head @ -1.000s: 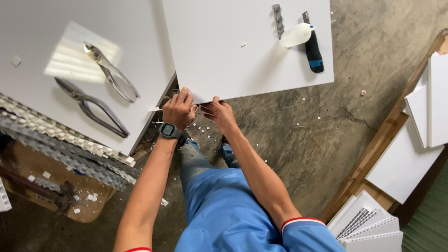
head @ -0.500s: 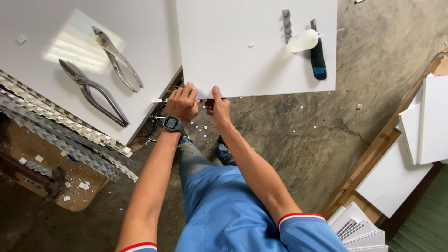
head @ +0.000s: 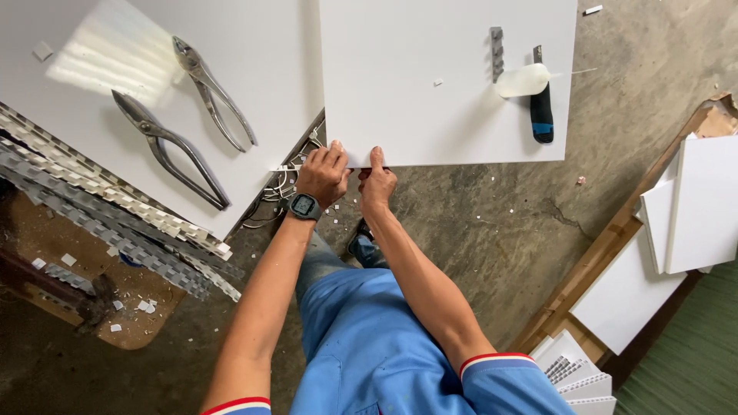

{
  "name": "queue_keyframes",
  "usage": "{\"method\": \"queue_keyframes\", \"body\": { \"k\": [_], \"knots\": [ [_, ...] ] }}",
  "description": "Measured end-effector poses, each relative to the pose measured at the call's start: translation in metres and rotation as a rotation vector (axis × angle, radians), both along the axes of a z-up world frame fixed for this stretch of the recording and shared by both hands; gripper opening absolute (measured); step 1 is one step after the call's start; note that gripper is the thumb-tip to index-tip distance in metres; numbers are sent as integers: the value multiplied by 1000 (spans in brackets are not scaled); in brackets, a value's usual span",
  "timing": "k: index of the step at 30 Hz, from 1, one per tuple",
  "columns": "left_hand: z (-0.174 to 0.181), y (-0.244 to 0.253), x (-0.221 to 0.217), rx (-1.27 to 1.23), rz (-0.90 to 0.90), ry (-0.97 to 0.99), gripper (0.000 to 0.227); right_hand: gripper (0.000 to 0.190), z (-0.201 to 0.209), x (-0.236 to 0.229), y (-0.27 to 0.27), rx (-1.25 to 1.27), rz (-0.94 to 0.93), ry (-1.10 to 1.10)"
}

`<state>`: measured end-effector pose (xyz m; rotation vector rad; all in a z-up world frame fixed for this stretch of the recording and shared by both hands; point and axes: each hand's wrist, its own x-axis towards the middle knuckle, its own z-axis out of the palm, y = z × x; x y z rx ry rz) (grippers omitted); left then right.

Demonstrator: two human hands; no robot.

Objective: Cut metal tracks and plastic panels to size and assemble them using glue and various hand tools.

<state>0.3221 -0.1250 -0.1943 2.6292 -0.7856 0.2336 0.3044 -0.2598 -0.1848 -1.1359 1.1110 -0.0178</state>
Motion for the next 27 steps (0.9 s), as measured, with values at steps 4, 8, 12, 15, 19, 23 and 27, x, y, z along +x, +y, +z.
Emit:
{"method": "queue_keyframes", "body": {
  "k": [4,8,12,15,19,23,27],
  "knots": [
    [32,0,5,13,16,-55,36,42,-1,-3,-8,65,59,-34],
    [50,-5,14,57,-9,-93,38,42,1,-3,-15,93,130,-58],
    [40,-5,16,87,-50,-98,40,47,17,-2,-22,118,266,-42],
    [24,-7,12,97,-39,-86,41,52,3,-6,-38,229,380,-38],
    [28,-11,7,87,41,-141,45,62,20,-12,-67,255,634,-25],
    [26,-14,5,51,80,-136,49,55,43,-24,-83,156,729,98],
    [34,-25,-6,41,268,-145,51,30,49,-35,-98,-621,1057,-247]
  ]
}}
